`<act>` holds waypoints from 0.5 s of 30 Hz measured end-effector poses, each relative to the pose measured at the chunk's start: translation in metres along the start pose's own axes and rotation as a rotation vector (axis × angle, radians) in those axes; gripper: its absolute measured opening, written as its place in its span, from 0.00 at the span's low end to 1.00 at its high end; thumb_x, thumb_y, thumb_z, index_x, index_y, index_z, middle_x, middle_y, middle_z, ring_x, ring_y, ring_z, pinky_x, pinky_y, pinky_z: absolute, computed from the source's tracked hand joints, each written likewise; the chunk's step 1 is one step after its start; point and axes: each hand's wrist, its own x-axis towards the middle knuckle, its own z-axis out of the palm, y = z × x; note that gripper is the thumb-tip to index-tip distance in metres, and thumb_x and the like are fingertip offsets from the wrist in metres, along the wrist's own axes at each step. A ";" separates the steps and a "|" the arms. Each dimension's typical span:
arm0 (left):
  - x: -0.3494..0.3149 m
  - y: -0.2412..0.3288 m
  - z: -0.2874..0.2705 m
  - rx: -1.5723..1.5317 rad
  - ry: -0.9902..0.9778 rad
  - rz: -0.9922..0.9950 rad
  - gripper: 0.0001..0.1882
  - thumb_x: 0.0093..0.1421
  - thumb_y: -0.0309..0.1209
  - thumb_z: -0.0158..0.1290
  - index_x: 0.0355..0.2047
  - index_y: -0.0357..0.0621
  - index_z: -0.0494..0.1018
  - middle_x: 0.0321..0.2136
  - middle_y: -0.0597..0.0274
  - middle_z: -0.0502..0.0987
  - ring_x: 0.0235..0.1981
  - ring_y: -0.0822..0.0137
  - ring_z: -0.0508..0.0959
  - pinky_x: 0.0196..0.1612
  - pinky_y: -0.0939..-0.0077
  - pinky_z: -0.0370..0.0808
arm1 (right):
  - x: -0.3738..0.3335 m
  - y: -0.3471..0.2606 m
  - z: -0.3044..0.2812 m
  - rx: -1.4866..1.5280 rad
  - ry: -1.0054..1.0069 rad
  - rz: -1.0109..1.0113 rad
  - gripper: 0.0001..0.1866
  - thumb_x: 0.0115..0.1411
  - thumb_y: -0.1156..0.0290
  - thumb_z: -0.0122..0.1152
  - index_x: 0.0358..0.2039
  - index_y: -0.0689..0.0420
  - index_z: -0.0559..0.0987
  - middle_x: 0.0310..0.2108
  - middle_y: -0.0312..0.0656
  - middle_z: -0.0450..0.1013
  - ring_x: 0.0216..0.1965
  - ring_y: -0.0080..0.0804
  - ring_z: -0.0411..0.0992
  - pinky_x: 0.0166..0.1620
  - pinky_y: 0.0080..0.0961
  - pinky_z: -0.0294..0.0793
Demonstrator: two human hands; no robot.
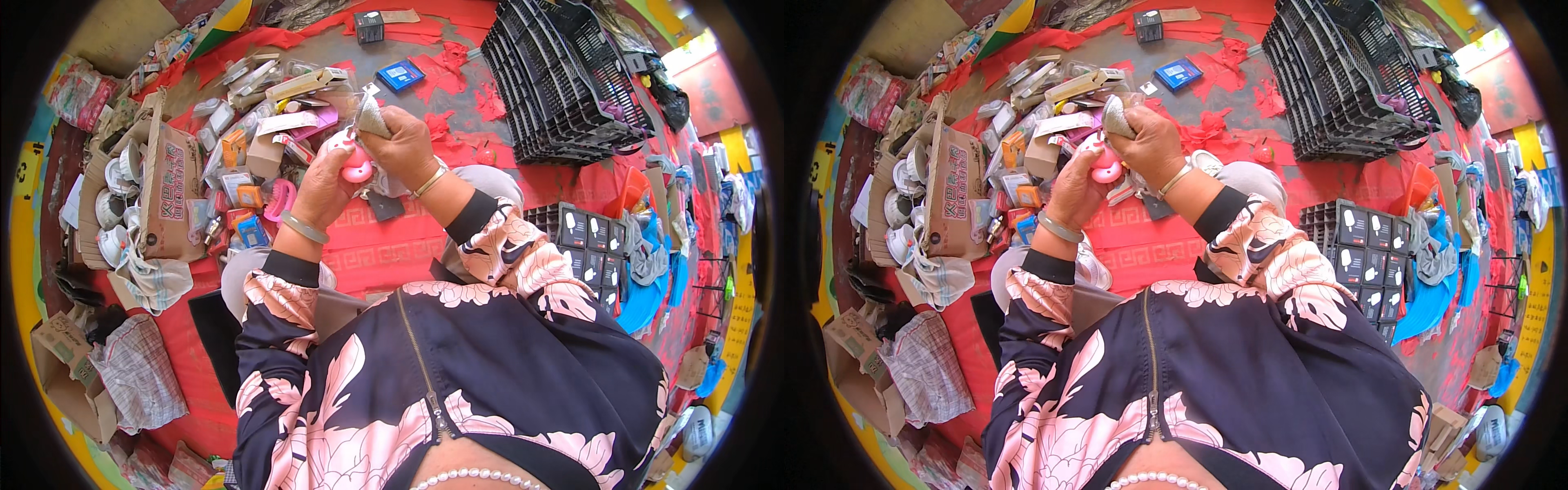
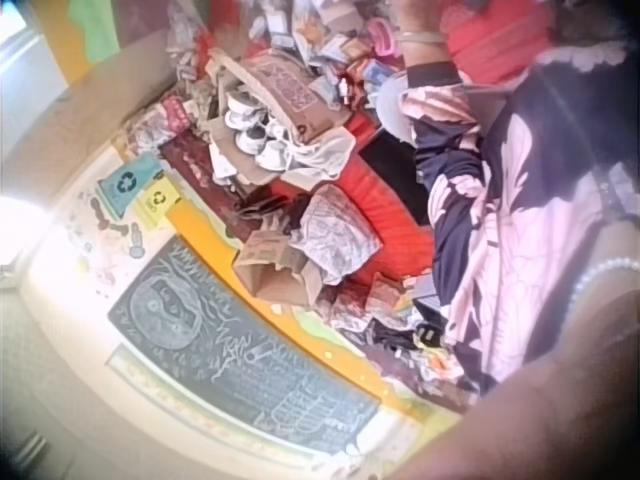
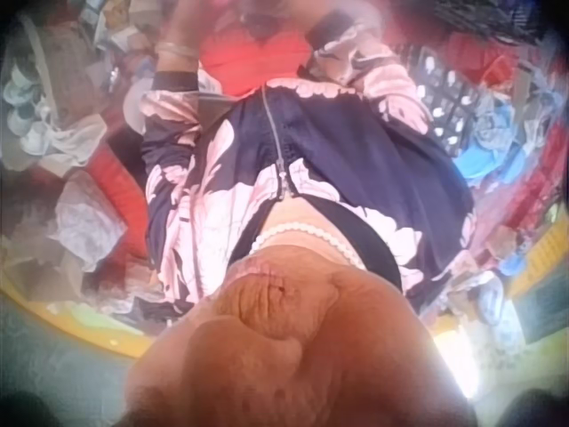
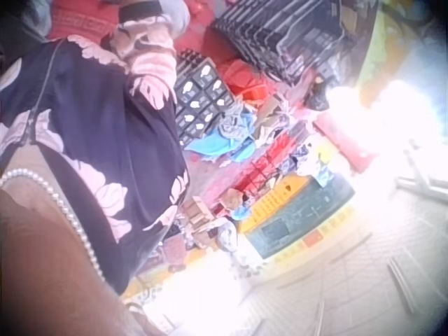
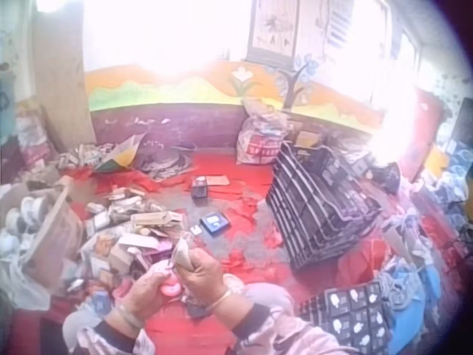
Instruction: The person picks up various items from a pile on the floor and wipes them with a cloth by hand before placing them into a black bin.
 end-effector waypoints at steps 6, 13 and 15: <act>0.004 0.002 -0.002 -0.091 0.007 0.034 0.16 0.63 0.34 0.38 0.48 0.41 0.61 0.43 0.58 0.69 0.43 0.66 0.72 0.46 0.69 0.71 | -0.005 -0.012 -0.002 -0.259 -0.088 -0.264 0.10 0.46 0.70 0.59 0.30 0.60 0.77 0.35 0.46 0.71 0.36 0.45 0.70 0.40 0.32 0.70; 0.009 0.000 -0.027 -0.153 -0.003 0.184 0.17 0.65 0.36 0.35 0.50 0.41 0.62 0.43 0.58 0.70 0.43 0.66 0.72 0.45 0.71 0.71 | -0.011 -0.017 0.002 -0.319 -0.304 -0.456 0.10 0.47 0.73 0.57 0.33 0.58 0.78 0.36 0.45 0.71 0.41 0.43 0.69 0.45 0.34 0.68; 0.013 0.007 -0.035 -0.147 0.103 0.215 0.18 0.65 0.37 0.38 0.50 0.41 0.60 0.42 0.58 0.70 0.40 0.67 0.73 0.41 0.74 0.73 | -0.012 -0.014 0.000 -0.323 -0.516 -0.550 0.11 0.46 0.74 0.56 0.33 0.57 0.78 0.37 0.45 0.71 0.42 0.43 0.68 0.46 0.33 0.67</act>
